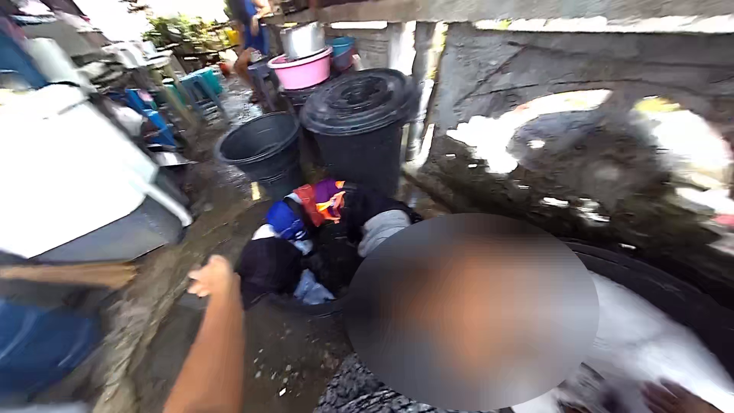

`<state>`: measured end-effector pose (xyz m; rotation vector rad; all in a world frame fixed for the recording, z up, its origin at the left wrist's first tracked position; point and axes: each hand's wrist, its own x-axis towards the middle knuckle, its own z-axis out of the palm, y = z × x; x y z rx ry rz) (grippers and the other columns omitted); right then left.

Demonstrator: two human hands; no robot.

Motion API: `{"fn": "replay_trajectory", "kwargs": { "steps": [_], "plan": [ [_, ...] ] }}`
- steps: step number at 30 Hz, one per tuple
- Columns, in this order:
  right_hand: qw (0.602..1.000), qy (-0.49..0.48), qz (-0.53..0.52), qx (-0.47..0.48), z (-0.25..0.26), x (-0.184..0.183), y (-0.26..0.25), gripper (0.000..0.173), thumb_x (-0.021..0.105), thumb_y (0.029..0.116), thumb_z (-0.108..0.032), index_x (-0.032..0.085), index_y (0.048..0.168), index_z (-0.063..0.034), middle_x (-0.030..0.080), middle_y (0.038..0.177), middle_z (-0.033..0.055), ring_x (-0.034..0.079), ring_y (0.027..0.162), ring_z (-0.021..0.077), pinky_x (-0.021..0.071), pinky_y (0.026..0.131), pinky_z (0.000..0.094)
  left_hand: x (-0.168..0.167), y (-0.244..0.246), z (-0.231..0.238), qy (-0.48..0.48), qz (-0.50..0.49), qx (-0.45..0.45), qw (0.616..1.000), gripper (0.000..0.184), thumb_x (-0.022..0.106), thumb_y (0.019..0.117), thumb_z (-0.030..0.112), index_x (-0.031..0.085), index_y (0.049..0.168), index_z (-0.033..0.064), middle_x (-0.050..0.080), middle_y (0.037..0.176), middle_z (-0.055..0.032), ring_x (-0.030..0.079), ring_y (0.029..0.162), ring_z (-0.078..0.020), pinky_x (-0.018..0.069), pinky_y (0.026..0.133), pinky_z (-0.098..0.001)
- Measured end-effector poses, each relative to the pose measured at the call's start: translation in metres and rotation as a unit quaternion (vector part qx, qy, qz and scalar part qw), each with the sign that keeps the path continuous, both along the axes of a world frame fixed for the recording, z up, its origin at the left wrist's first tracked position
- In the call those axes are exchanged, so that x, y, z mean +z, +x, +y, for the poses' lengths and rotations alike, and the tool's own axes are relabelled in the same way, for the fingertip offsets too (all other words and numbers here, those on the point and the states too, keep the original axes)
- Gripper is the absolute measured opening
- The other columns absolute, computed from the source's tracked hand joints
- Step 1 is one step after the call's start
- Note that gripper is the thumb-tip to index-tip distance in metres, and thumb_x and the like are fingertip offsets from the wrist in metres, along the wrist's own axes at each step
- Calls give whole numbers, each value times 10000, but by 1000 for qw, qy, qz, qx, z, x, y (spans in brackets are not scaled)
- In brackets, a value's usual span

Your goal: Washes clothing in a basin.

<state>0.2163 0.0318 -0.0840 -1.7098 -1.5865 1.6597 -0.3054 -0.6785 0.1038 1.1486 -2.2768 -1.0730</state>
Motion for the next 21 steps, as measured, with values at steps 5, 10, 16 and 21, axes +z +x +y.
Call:
{"fn": "replay_trajectory", "kwargs": {
  "steps": [5,10,16,21],
  "plan": [
    [978,82,94,-166,48,96,-13,409,529,1063,-277,556,1356,7,677,1175,159,694,926,201,594,806,384,96,-13,190,156,168,-311,923,541,661,930,224,517,1425,62,513,1430,-189,527,1252,-289,490,982,-505],
    [961,40,148,-230,105,150,-21,325,513,1050,-250,594,1247,-5,690,1046,118,699,859,192,604,760,367,146,61,397,269,165,-567,761,478,664,933,187,559,1398,142,595,1363,-35,590,1189,-145,531,942,-410],
    [960,72,142,-231,135,178,-27,400,472,1088,-426,609,1032,-54,653,721,26,622,552,116,545,517,282,174,189,578,308,67,-750,581,546,729,865,252,599,1388,163,529,1443,-139,524,1314,-287,504,991,-540],
    [982,133,-62,-117,138,149,-23,495,510,1040,-528,612,967,-49,472,645,23,416,479,131,427,466,342,158,238,657,324,4,-790,521,474,752,871,315,654,1323,212,461,1481,-150,447,1364,-305,470,1010,-537]
  ]
}}
